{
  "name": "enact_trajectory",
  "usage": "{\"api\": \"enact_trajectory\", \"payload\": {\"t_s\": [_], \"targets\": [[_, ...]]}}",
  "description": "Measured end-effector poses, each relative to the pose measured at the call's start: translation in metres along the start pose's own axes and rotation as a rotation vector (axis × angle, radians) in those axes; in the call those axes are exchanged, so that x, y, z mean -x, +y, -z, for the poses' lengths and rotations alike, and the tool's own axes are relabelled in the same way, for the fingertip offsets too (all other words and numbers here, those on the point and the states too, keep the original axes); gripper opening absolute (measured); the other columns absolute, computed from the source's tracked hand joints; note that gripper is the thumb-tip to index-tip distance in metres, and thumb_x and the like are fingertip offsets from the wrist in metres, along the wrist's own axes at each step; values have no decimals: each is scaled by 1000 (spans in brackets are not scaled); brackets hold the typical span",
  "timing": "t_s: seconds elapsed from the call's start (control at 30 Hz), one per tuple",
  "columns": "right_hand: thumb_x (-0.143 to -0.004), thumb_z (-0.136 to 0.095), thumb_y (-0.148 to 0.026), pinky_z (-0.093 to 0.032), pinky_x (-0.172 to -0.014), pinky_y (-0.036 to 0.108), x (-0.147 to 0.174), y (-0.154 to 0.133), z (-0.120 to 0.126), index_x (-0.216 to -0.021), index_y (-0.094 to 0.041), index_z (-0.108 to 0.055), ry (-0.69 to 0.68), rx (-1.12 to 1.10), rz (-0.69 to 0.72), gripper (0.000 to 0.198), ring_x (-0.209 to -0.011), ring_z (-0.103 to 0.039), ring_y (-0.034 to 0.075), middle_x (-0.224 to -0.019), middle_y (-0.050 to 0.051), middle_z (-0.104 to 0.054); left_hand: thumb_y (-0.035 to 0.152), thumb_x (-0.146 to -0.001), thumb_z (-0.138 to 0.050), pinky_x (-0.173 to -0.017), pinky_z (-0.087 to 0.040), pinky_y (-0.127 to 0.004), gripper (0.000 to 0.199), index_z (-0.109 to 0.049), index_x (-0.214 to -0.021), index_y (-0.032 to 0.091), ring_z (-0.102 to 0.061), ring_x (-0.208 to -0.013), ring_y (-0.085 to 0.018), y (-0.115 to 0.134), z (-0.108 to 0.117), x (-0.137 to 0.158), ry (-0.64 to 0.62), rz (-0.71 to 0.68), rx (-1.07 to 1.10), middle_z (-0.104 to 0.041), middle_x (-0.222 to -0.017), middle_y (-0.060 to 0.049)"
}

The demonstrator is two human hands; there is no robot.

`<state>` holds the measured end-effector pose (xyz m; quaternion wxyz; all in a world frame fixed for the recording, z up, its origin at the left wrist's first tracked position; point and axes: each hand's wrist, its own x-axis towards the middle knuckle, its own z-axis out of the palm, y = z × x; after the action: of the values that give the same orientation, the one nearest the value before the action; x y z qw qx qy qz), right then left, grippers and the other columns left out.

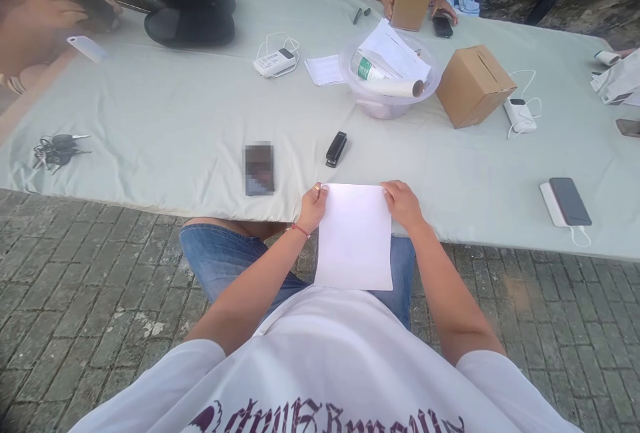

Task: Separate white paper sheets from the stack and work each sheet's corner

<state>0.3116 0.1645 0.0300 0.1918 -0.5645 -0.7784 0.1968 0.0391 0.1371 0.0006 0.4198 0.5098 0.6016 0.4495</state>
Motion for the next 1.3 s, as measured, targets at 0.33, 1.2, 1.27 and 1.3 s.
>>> {"api": "enact_trajectory", "payload": {"t_s": [0.33,1.2,1.27,1.3], "targets": [[-81,-62,-48,-50,-72,34,-12,16,-11,-87,-23,-72,-8,-585,-337,28,-77,-60,19,-84,2,-69,45,-98,-41,-54,-26,-27,38,-32,-69,23,-29,-54,-12,1,0,0,-5,0,-24,-29,-57,5],[-73,-73,-53,-50,-56,29,-13,29,-12,-76,-21,-68,-49,-917,-479,33,-62,-57,15,-68,0,-63,44,-99,-38,-54,-26,-27,37,-32,-69,23,-31,-54,-13,-3,-2,-2,21,-6,-34,-30,-58,5],[-73,-73,-53,-51,-58,30,-13,30,-12,-78,-21,-69,-66,-932,-477,32,-64,-58,15,-70,0,-64,42,-99,-38,-55,-27,-27,36,-32,-70,23,-30,-55,-13,-3,-2,-2,21,-5,-44,-31,-58,5],[-73,-73,-52,-52,-59,30,-13,30,-12,-78,-21,-69,-71,-932,-474,32,-64,-59,15,-71,0,-65,41,-99,-38,-55,-27,-27,35,-32,-70,23,-30,-55,-13,-3,-2,-2,22,-6,-50,-31,-58,5]]}}
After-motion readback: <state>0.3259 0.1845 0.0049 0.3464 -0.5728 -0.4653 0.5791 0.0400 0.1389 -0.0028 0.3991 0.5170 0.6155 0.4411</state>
